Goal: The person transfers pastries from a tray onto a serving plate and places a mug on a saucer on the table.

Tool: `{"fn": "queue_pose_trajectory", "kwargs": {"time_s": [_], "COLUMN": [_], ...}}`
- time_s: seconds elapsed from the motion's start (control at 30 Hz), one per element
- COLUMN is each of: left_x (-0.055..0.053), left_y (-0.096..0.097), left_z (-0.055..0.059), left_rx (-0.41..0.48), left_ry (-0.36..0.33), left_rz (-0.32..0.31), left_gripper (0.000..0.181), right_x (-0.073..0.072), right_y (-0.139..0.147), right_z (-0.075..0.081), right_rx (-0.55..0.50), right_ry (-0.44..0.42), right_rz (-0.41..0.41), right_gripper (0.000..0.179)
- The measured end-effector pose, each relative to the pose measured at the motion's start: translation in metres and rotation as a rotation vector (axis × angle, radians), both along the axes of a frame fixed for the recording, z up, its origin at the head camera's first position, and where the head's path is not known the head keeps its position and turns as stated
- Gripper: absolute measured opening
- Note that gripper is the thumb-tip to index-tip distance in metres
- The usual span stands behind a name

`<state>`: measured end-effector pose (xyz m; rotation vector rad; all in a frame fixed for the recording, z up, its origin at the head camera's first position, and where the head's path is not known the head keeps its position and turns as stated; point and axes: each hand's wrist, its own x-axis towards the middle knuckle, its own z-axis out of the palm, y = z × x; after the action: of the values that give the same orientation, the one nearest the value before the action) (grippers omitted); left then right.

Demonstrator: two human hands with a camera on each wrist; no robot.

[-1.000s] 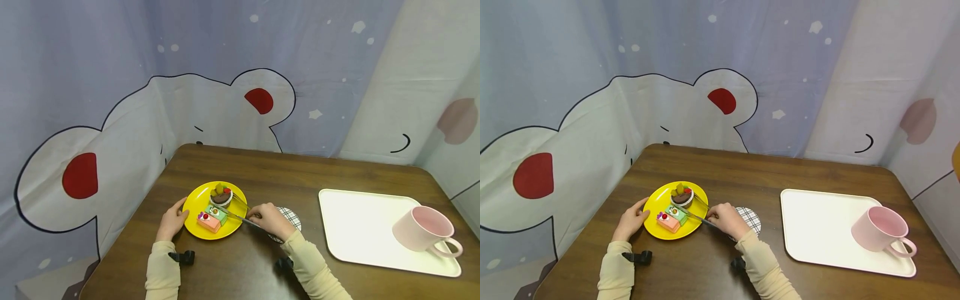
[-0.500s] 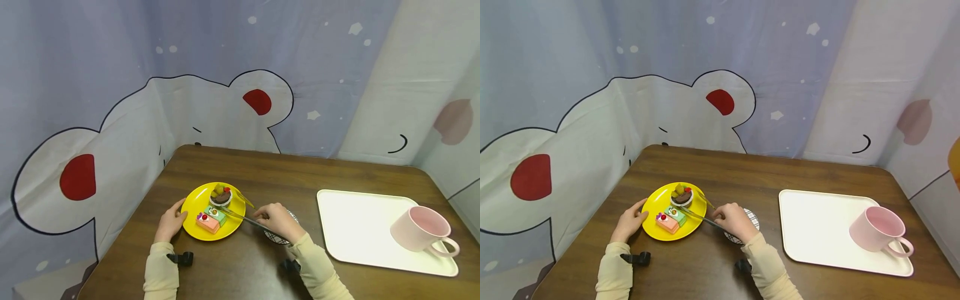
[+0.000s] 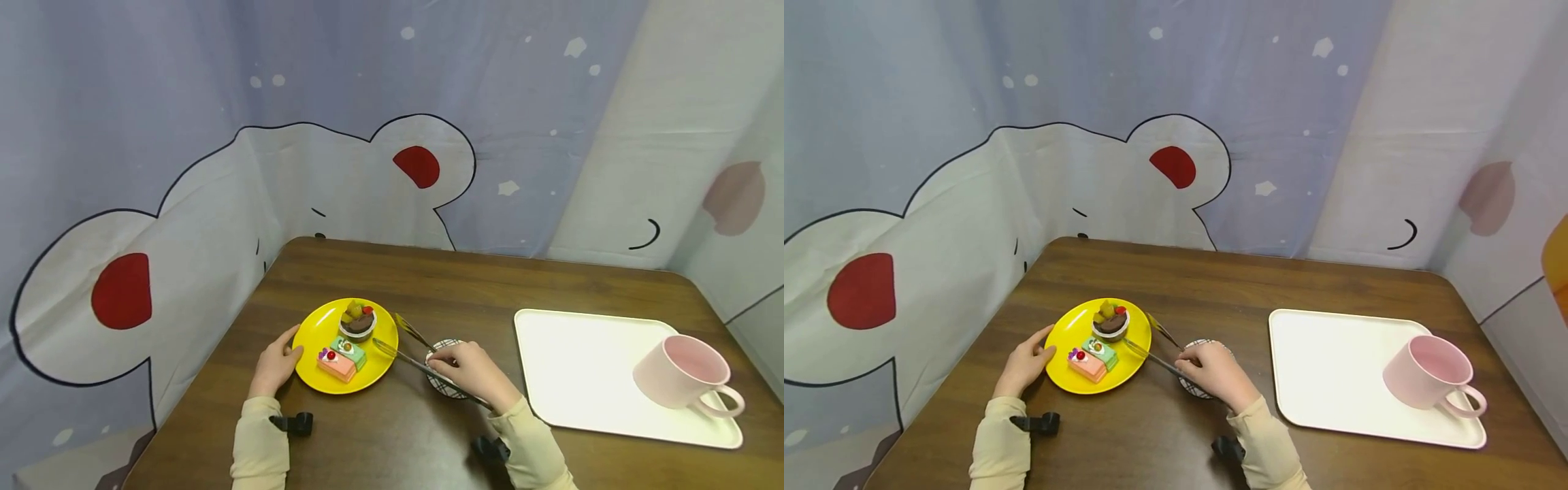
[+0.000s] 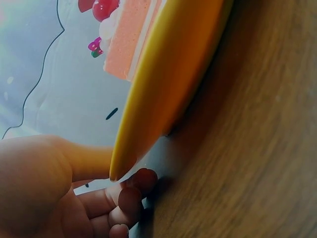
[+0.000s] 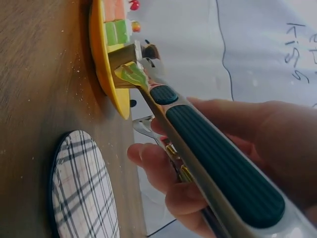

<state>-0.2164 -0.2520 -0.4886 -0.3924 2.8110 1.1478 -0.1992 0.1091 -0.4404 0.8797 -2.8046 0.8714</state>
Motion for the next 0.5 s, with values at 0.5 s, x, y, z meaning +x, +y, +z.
{"fn": "queue_pose_trajectory", "kwargs": {"time_s": [0.5], "left_x": [0.000], "left_y": [-0.002], "left_z": [-0.002], "left_rx": [-0.001], "left_ry": [0.002], "left_rz": [-0.012], "left_gripper": [0.053], "right_x": [0.007], "right_y": [0.030], "right_z": [0.004], "right_rx": [0.018], "right_ry": [-0.052], "right_rz": [-0.051], "right_gripper": [0.027]}}
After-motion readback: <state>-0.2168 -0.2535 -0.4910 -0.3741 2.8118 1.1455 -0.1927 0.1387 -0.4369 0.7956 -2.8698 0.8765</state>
